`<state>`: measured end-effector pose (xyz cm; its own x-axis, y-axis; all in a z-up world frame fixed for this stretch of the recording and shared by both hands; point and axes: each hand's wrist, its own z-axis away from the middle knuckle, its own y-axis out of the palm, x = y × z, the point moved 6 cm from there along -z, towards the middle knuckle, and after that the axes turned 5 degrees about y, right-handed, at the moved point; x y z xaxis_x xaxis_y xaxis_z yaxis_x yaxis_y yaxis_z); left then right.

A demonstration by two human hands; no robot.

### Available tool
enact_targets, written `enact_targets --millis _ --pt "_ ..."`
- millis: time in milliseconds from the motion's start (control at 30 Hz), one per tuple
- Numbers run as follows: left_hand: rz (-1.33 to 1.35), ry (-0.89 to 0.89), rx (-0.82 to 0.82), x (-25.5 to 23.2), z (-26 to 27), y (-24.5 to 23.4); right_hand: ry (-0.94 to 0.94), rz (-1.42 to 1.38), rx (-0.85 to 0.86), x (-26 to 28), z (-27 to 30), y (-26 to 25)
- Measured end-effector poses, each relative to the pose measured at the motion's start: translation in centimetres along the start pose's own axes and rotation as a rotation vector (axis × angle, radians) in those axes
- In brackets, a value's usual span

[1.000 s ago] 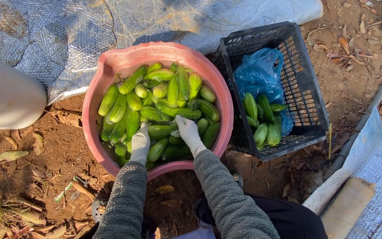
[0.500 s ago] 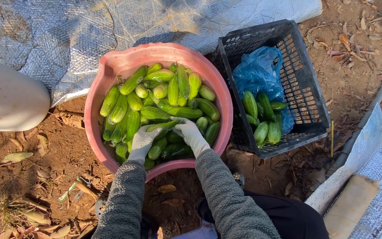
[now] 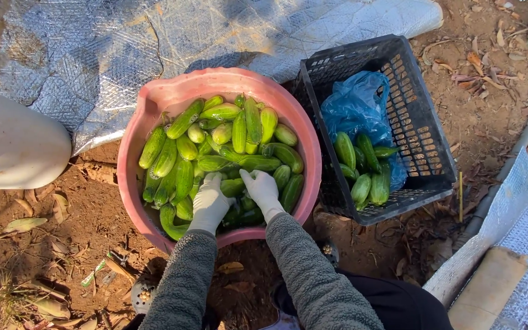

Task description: Washing a large quantity of cucumbers in a pink plastic basin filled with water.

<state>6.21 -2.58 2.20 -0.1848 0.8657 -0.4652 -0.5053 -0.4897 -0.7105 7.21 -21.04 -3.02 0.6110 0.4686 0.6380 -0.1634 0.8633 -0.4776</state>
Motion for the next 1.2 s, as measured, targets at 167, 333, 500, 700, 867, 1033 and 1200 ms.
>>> enact_targets --millis 167,333,500,700,867,1033,1200 --pt "0.051 0.056 0.043 -1.1 2.1 -1.4 -0.002 -0.32 0.114 1.8 3.2 -0.6" --pt "0.234 -0.059 -0.005 1.6 2.0 -2.6 0.167 -1.114 0.217 -0.9 -0.4 2.9" --pt "0.243 -0.115 -0.025 1.7 1.9 -2.8 0.355 -1.388 -0.007 -3.9 -3.8 5.9" --pt "0.26 -0.015 -0.108 1.7 1.0 -2.0 -0.002 -1.555 0.168 5.1 4.7 6.7" --pt "0.645 0.054 -0.125 1.5 0.6 -1.2 -0.565 -0.687 -0.439 8.5 9.8 1.9" --pt "0.933 0.022 0.006 0.1 3.4 -1.6 -0.319 -0.623 -0.306 8.0 8.3 -1.8" --pt "1.629 -0.09 0.117 0.1 4.0 0.8 -0.337 -0.801 -0.161 7.2 6.5 -1.4"
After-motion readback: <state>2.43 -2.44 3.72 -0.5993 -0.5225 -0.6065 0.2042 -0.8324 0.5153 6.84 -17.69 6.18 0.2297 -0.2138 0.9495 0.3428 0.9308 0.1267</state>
